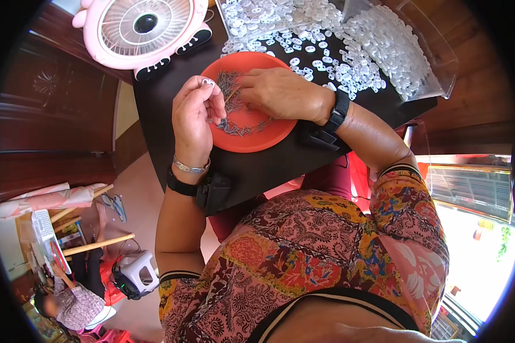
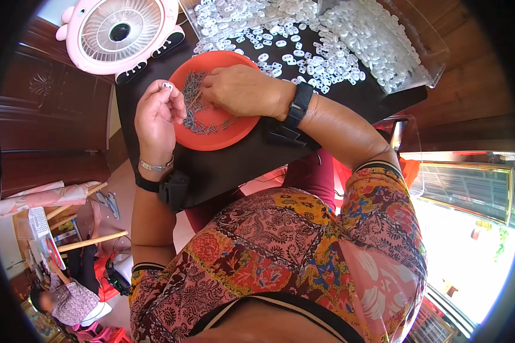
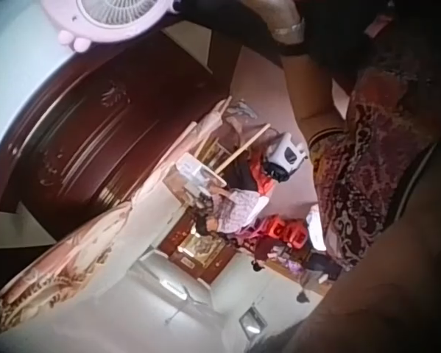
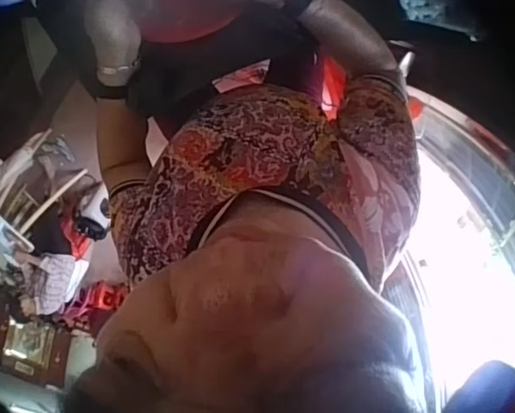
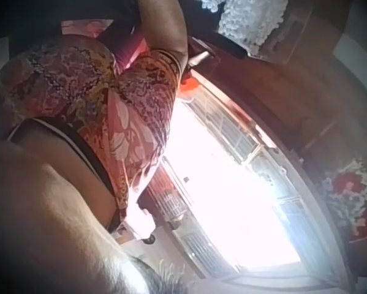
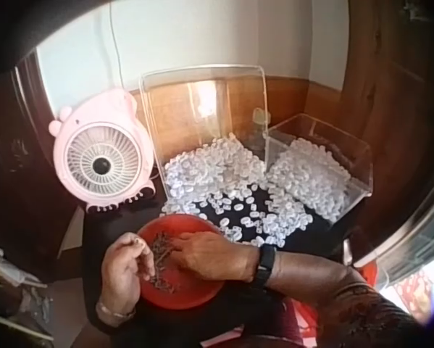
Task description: Assembling small metal rings into white plastic components at a desk.
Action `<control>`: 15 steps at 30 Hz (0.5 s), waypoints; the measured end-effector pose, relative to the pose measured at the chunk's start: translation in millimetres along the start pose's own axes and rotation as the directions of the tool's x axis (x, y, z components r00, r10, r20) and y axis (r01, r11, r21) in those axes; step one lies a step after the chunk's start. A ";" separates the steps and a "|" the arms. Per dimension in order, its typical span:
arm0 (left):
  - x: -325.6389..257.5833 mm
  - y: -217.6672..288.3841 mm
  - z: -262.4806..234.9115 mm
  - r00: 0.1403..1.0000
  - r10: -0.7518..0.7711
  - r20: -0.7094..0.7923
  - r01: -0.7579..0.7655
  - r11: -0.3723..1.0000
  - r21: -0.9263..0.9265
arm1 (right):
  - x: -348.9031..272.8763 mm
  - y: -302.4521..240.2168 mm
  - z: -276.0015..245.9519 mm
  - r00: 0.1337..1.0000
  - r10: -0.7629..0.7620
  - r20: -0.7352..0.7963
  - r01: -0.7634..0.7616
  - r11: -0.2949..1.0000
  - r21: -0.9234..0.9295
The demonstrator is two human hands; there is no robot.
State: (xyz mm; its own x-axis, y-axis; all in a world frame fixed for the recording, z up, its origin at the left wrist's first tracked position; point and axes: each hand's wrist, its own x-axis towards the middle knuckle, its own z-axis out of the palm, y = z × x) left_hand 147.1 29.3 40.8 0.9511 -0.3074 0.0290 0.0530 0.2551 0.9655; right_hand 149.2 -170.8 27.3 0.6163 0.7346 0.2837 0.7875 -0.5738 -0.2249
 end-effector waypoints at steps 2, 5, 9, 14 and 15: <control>-0.5 0.1 0.8 1.000 0.008 0.002 -0.008 1.000 0.008 | 0.8 0.0 5.3 0.999 -0.004 -0.039 0.001 0.997 -0.083; -1.0 0.1 2.8 1.000 0.000 -0.021 0.000 1.000 0.022 | 1.3 -2.6 2.0 1.000 0.018 -0.018 -0.020 0.996 -0.088; -2.0 -0.1 5.4 1.000 -0.006 -0.015 0.007 0.997 0.071 | 0.1 4.1 5.5 0.997 0.067 -0.050 -0.070 0.996 -0.060; -1.6 -0.2 2.1 1.000 -0.010 0.026 0.007 0.992 0.122 | -0.9 1.3 2.6 0.996 -0.035 -0.086 0.037 0.999 0.024; -1.1 -0.7 2.6 1.000 -0.014 0.020 0.011 0.992 0.126 | -0.4 1.4 4.4 0.996 -0.034 -0.085 0.037 0.999 0.026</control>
State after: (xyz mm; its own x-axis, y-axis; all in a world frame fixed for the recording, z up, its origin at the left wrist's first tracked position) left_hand 145.2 27.1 40.8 0.9440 -0.3292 0.0209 0.0247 0.1337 0.9907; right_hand 150.1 -170.3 22.8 0.5868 0.7204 0.3696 0.8093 -0.5370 -0.2383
